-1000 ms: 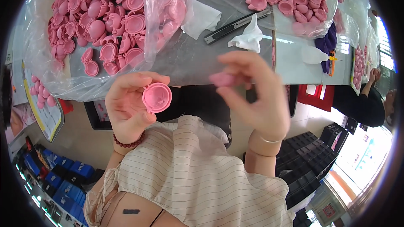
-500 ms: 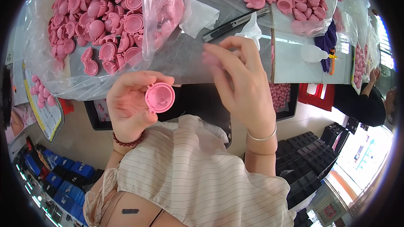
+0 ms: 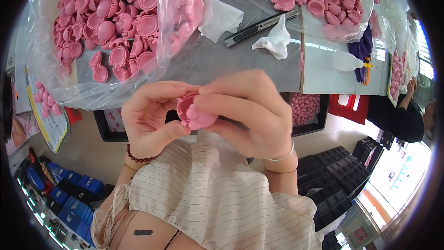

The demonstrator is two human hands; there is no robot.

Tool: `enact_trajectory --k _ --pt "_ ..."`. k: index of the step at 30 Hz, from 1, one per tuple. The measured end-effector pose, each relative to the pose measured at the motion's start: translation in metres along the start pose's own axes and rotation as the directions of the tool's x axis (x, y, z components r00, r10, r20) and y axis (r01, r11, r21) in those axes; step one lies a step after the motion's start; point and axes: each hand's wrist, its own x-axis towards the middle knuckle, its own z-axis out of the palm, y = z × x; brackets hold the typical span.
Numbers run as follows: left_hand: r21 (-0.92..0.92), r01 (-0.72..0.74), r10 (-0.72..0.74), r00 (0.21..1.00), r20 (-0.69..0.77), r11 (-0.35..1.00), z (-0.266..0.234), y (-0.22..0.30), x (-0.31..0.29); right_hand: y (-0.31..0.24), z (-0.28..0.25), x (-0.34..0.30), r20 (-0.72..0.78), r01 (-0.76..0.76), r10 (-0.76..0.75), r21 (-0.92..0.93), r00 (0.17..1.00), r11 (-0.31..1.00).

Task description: Assembling pink plastic toy components by applying glue and joining pieces together.

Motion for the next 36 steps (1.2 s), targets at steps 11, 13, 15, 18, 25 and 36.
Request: enact_trajectory --k 11,13,15,18,25,36 --pt "0.038 0.078 -0.077 0.997 -0.019 0.996 0.003 0.004 0.001 0.003 0.007 -0.010 -0.040 0.127 -0.136 -0.171 0.990 0.977" --pt "0.063 0.037 -0.036 0.999 -0.014 0.997 0.003 0.002 0.002 0.001 0.008 -0.012 -0.018 0.167 -0.174 -0.194 0.985 0.967" --pt "0.092 -0.004 0.005 1.000 -0.013 0.996 0.000 -0.003 0.000 0.002 0.012 -0.016 0.004 0.209 -0.212 -0.208 0.977 0.956" --pt "0.101 -0.066 0.065 0.998 0.015 0.993 -0.001 -0.004 -0.001 -0.002 0.014 -0.018 -0.029 0.249 -0.258 -0.182 0.966 0.951" --pt "0.164 -0.029 0.038 0.998 -0.049 0.986 0.000 -0.008 0.002 0.008 -0.009 -0.028 -0.218 0.153 -0.224 -0.301 0.950 0.941" --pt "0.206 -0.117 0.115 0.993 0.019 0.972 -0.011 -0.004 0.000 0.079 -0.103 -0.042 -0.878 -0.411 -0.228 -0.409 0.422 0.815"
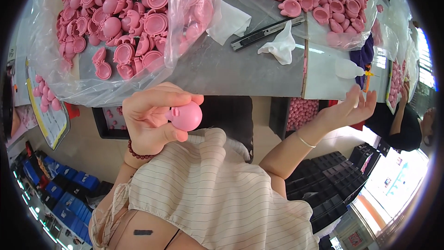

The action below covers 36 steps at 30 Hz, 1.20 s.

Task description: Assembling pink plastic toy components by applying glue and joining pieces together.

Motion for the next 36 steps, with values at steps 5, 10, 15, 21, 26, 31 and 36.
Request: enact_trajectory --k 5,10,15,21,26,31,36 --pt "-0.389 0.278 -0.321 0.946 -0.049 0.878 0.013 0.012 0.002 0.020 0.003 0.013 0.342 -0.041 0.124 -0.239 0.932 0.970" --pt "-0.574 0.300 -0.290 0.950 0.112 0.762 0.001 -0.003 0.001 -0.025 0.014 0.003 0.346 -0.270 0.204 0.154 0.916 0.951" --pt "-0.635 0.310 -0.231 0.951 0.207 0.707 -0.001 -0.002 -0.002 -0.086 0.018 -0.049 0.694 -0.426 -0.019 0.462 0.719 0.778" --pt "-0.669 0.358 -0.303 0.931 0.203 0.651 0.006 0.007 0.001 -0.104 0.034 -0.064 0.878 -0.604 -0.148 0.427 0.455 0.673" --pt "-0.643 0.282 -0.198 0.959 0.201 0.712 0.004 -0.001 0.002 -0.109 0.035 -0.066 0.903 -0.650 0.022 0.291 0.428 0.702" --pt "-0.620 0.268 -0.206 0.963 0.172 0.737 0.002 0.000 0.000 -0.109 0.035 -0.068 0.897 -0.651 0.075 0.257 0.435 0.714" --pt "-0.603 0.271 -0.248 0.961 0.123 0.750 0.002 0.012 -0.007 -0.112 0.040 -0.072 0.894 -0.677 0.058 0.292 0.443 0.676"
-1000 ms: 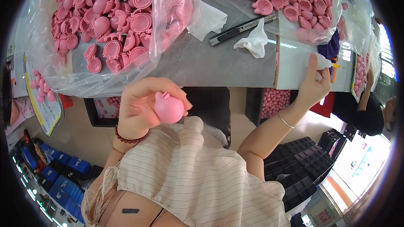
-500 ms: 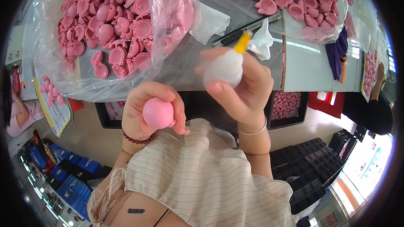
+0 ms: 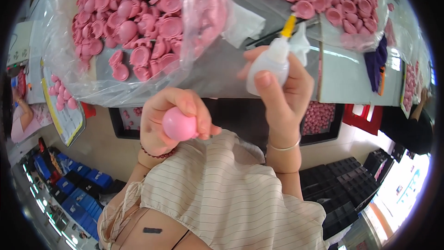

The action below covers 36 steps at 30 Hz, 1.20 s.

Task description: Assembling pink plastic toy components by applying glue and joining pieces together.

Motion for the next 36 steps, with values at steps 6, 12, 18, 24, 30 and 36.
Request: enact_trajectory --k 6,12,18,24,30,36 --pt "0.583 -0.429 0.147 0.872 0.467 0.690 -0.023 0.048 -0.004 0.007 -0.009 -0.004 -0.064 0.057 -0.056 0.027 0.996 0.998" --pt "0.909 0.355 0.861 0.508 0.007 -0.217 -0.048 0.129 -0.073 0.007 -0.012 -0.003 0.041 0.045 -0.047 0.050 0.998 0.998" --pt "0.637 0.683 0.856 0.512 -0.068 -0.358 -0.104 0.161 -0.109 0.004 -0.007 -0.003 0.031 0.022 -0.023 0.051 0.999 0.998" --pt "0.286 0.775 0.823 0.556 0.115 -0.563 -0.134 0.174 -0.112 0.005 -0.007 -0.003 0.031 0.038 -0.039 0.042 0.999 0.998" --pt "0.694 0.545 0.843 0.510 0.171 -0.470 -0.050 0.123 -0.056 0.006 -0.009 -0.003 0.020 0.048 -0.049 0.044 0.999 0.998" --pt "0.932 0.193 0.575 0.818 0.021 -0.308 -0.036 0.079 -0.013 0.005 -0.015 -0.005 0.045 0.044 -0.046 0.062 0.998 0.997"
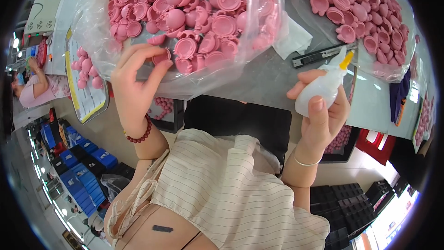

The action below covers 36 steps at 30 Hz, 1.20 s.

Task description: Assembling pink plastic toy components by applying glue and joining pieces together.

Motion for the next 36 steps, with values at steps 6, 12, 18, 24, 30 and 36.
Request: enact_trajectory --k 6,12,18,24,30,36 --pt "-0.076 0.002 -0.005 0.999 -0.043 0.997 0.012 0.000 0.000 -0.004 0.004 0.001 -0.025 -0.007 0.008 0.019 1.000 1.000" --pt "-0.762 -0.171 -0.168 0.924 -0.345 0.625 0.011 0.022 -0.018 0.001 0.005 -0.002 -0.182 0.106 -0.067 0.218 0.981 0.970" --pt "-0.962 0.274 -0.055 0.960 0.273 0.015 0.043 0.065 -0.031 -0.005 0.003 -0.027 -0.193 0.205 -0.161 0.238 0.968 0.949" --pt "-0.735 0.641 0.128 0.766 0.630 -0.221 0.053 0.074 -0.034 -0.020 0.005 -0.025 -0.262 0.458 -0.400 0.226 0.879 0.860" --pt "-0.795 0.540 0.250 0.839 0.484 -0.276 0.061 0.068 -0.039 -0.034 0.005 -0.028 0.092 0.618 -0.612 -0.081 0.786 0.782" --pt "-0.869 0.495 0.183 0.857 0.483 -0.026 0.056 0.067 -0.040 -0.034 0.011 -0.030 0.160 0.598 -0.577 -0.157 0.801 0.786"
